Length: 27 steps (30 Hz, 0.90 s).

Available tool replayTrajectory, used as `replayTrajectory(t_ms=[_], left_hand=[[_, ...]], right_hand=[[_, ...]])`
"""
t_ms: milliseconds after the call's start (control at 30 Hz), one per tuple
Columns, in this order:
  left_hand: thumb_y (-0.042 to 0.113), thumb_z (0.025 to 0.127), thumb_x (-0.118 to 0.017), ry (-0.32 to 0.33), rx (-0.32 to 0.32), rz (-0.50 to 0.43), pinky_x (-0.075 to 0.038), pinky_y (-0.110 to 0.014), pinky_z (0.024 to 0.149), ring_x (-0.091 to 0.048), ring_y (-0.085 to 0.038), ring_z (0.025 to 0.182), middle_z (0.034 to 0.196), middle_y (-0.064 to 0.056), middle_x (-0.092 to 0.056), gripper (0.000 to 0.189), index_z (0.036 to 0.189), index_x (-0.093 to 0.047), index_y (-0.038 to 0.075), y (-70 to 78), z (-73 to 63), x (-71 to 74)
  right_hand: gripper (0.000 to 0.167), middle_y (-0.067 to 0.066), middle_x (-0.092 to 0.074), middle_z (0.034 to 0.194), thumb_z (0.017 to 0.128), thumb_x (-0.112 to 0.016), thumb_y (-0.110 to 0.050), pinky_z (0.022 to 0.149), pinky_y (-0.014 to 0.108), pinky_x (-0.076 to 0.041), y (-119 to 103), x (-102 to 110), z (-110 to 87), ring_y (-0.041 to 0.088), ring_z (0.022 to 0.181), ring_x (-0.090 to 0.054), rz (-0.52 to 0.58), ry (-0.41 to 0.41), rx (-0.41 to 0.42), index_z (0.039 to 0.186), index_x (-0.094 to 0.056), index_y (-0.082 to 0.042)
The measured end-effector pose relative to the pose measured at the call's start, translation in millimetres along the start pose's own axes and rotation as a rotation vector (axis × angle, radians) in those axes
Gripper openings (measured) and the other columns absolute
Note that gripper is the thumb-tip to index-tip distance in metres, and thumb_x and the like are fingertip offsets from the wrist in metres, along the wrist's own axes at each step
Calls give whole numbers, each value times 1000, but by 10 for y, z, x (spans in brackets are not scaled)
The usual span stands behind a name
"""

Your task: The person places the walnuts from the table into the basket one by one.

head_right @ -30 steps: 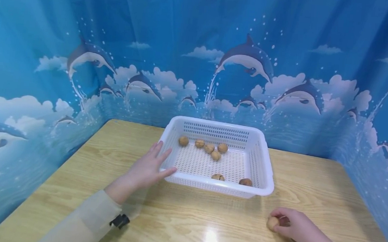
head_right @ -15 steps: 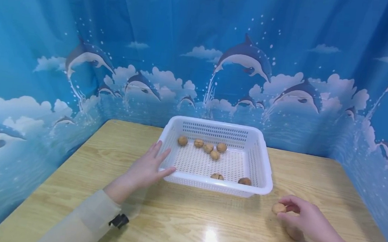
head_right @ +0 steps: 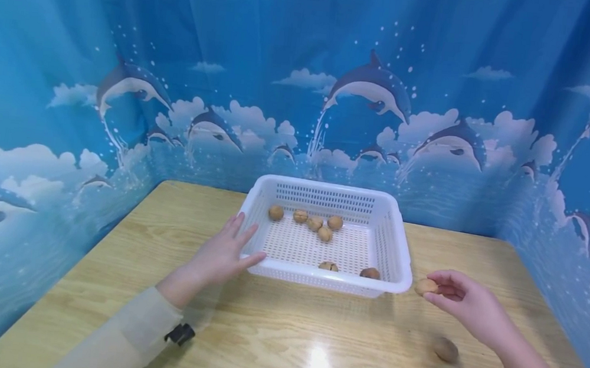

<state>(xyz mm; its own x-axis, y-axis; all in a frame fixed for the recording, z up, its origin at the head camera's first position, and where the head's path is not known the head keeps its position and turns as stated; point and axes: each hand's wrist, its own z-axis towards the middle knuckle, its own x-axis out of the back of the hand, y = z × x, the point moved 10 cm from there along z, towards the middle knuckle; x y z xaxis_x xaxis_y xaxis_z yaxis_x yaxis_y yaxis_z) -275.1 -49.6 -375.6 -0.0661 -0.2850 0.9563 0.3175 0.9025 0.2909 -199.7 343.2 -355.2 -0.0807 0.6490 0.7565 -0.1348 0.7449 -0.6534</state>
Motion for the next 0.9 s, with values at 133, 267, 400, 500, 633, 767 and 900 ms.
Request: replayTrajectory(t_ms=[133, 267, 400, 500, 633, 767, 900], left_hand=[[71, 86, -36, -2, -2, -3, -23, -54, 107, -5, -33, 140, 155, -15, -2, 84, 149, -26, 17, 5, 1, -10], [71, 86, -36, -3, -5, -2, -24, -54, 106, -5, -33, 140, 155, -15, -2, 84, 149, -25, 16, 6, 7, -18], [70, 86, -37, 3, -5, -8, -24, -54, 106, -5, -34, 140, 155, -15, -2, 84, 148, -26, 16, 5, 12, -20], [70, 86, -37, 10, -7, -9, -24, -54, 106, -6, -34, 140, 155, -16, -3, 83, 148, -26, 16, 3, 16, -22], [70, 86, -38, 10, -13, -11, -24, -55, 106, -6, -34, 140, 155, -16, -3, 83, 148, -26, 16, 2, 18, -27], [70, 86, -38, 9, 1, -13, -24, -55, 106, -6, -34, 140, 155, -15, -2, 83, 149, -26, 17, -17, 24, -27], [70, 85, -38, 10, 9, -14, -24, -54, 106, -6, -33, 140, 155, -14, -2, 83, 148, -26, 18, -28, 33, -30]], right_hand=[[50, 22, -57, 117, 91, -62, -26, 70, 23, -52, -50, 10, 37, -12, 87, -51, 6, -17, -23, 126, -49, 7], [53, 23, -56, 120, 92, -60, -30, 73, 30, -54, -107, 8, 84, -7, 90, -52, 24, -38, -42, 129, -48, 6], [53, 24, -55, 122, 92, -59, -31, 75, 33, -54, -188, 30, 155, -4, 92, -53, 34, -48, -37, 130, -47, 5], [54, 23, -55, 122, 93, -59, -31, 76, 32, -53, -253, 48, 213, 0, 94, -55, 42, -52, -29, 130, -47, 5], [55, 22, -56, 121, 92, -58, -33, 80, 37, -52, -330, 38, 289, 13, 100, -58, 68, -74, -34, 130, -47, 5], [53, 21, -57, 120, 93, -58, -32, 84, 43, -51, -470, 28, 407, 24, 104, -58, 86, -91, 0, 129, -48, 5], [53, 24, -55, 123, 94, -56, -31, 88, 51, -46, -627, 35, 543, 35, 112, -53, 107, -109, 34, 131, -46, 6]])
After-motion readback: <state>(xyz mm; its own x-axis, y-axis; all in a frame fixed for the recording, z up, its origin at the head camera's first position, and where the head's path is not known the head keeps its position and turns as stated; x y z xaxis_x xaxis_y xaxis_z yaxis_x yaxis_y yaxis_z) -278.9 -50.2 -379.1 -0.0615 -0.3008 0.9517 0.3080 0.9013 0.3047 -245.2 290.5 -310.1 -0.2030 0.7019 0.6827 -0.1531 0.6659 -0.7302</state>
